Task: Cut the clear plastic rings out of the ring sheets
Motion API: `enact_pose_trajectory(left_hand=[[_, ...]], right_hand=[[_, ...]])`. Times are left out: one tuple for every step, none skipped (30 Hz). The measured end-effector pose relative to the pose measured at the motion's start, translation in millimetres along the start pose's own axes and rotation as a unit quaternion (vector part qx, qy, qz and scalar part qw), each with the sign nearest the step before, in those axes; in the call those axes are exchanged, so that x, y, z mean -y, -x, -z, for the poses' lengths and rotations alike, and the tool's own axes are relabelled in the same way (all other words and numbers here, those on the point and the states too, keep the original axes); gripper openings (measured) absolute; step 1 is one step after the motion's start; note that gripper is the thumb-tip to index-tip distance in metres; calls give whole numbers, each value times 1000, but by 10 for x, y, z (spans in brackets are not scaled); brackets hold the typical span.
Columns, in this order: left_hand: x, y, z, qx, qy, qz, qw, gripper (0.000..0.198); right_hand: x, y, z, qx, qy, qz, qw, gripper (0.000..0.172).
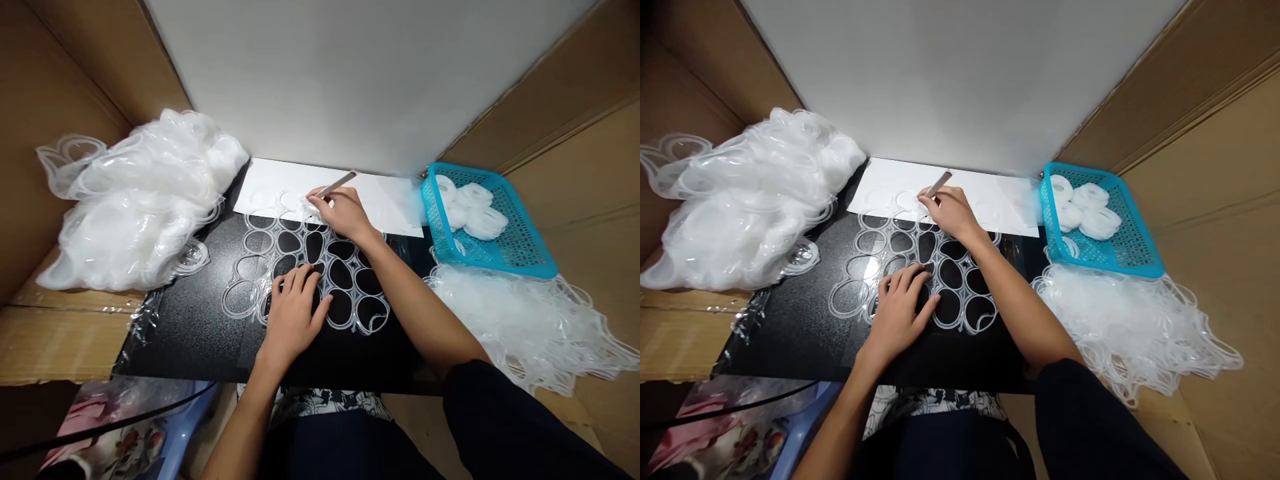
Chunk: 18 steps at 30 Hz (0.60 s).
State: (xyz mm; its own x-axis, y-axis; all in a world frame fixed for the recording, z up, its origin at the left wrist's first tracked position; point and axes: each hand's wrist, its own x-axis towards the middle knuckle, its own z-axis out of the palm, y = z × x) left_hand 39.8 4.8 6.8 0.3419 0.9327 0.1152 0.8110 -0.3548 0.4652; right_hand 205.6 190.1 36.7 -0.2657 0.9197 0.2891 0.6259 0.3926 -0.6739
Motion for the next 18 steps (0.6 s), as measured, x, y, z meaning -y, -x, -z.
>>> enact_pose_trajectory(left_hand=[[1, 4, 14, -2, 9, 0, 1000, 33], [-1, 3, 34, -7, 18, 1, 1000, 32], [-7, -4, 59, -13, 24, 3, 1000, 31], [-17, -19, 86, -21, 26, 5, 999, 30], [-32, -44, 109, -29, 23, 4, 999, 30], [-52, -76, 124, -33, 15, 1, 999, 32], [-74, -116, 127, -32, 4, -6, 999, 35], [-96, -158, 115, -28, -9, -13, 1000, 40], [-117, -200, 87, -20, -21, -17, 999, 46], [-134, -236, 46, -11, -33, -19, 999, 52], [-145, -263, -4, -3, -45, -17, 999, 58], [-150, -280, -57, 3, -54, -13, 998, 63], [-151, -286, -106, 9, -61, -10, 998, 66], [-147, -283, -147, 13, -65, -9, 998, 67], [-142, -272, -176, 16, -68, -10, 998, 67], [-137, -256, -194, 18, -69, -11, 997, 67], [-133, -240, -200, 19, -71, -11, 997, 66], [-130, -226, -199, 21, -72, -11, 997, 67]], right_hand=[[34, 79, 36, 7, -11, -11, 1000, 22], [66, 152, 72, 18, -21, -20, 999, 22], [95, 217, 108, 33, -31, -25, 999, 22], [122, 271, 140, 49, -40, -27, 998, 22], [147, 314, 167, 66, -47, -26, 996, 22], [171, 345, 188, 82, -53, -21, 995, 21], [193, 363, 201, 95, -55, -14, 994, 21], [214, 369, 206, 106, -57, -5, 993, 21], [234, 363, 201, 113, -58, 4, 992, 21], [251, 346, 188, 115, -60, 13, 991, 22], [264, 319, 167, 111, -62, 22, 992, 22], [272, 280, 138, 100, -64, 33, 992, 22], [273, 230, 104, 84, -64, 45, 993, 22], [267, 168, 66, 63, -60, 58, 995, 22], [252, 94, 27, 43, -49, 70, 995, 23], [230, 10, -13, 26, -32, 81, 996, 24], [201, -83, -52, 14, -9, 88, 996, 25], [168, -181, -91, 9, 16, 93, 996, 26]])
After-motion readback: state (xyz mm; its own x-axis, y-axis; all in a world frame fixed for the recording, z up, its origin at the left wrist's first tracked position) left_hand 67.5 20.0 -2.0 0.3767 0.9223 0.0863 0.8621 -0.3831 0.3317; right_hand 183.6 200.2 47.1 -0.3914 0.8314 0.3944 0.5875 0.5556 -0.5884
